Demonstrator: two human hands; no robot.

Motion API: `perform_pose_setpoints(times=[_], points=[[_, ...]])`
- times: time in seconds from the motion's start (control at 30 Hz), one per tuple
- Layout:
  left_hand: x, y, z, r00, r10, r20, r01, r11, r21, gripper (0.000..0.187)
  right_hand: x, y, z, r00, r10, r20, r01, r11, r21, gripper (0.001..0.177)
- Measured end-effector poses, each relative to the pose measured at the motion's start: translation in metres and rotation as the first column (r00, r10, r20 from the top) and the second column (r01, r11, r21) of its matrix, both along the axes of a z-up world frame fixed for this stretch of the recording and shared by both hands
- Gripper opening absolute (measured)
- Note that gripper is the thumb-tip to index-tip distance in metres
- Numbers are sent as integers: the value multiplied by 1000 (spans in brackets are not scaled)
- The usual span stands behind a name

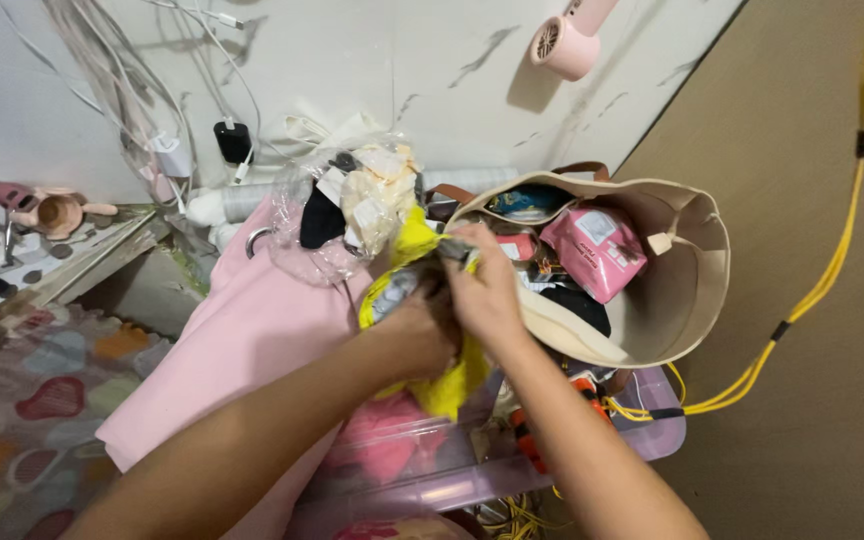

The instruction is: The person removes items including toiletries and small pouches from a large tote bag, sorts through a yellow shipping mailer, and then picks up and refolds a large white fabric garment.

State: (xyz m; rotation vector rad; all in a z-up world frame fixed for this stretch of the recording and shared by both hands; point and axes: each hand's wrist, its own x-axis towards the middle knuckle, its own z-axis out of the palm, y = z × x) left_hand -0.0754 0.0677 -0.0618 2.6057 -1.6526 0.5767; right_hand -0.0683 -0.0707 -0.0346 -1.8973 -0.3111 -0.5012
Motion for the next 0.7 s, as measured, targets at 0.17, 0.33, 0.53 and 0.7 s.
perform_pose_setpoints(times=[0.17, 0.33, 0.53, 0.7], points=[[10, 17, 0, 961, 33, -274, -5, 995, 101, 23, -15, -1, 2, 970, 206, 131, -167, 951, -259, 28], [53, 62, 66, 777, 143, -613, -212, 976, -41, 19, -20, -8, -15, 985, 140, 99, -50, 786, -616, 61], [57, 1, 82, 830, 126, -544, -350, 876, -331, 25, -12, -1, -44, 909, 408, -84, -394, 778, -489, 89], [84, -43, 47, 827, 66, -558, -316, 875, -366, 27, 22, -100, -52, 909, 331, -251, -336, 942, 25, 23]])
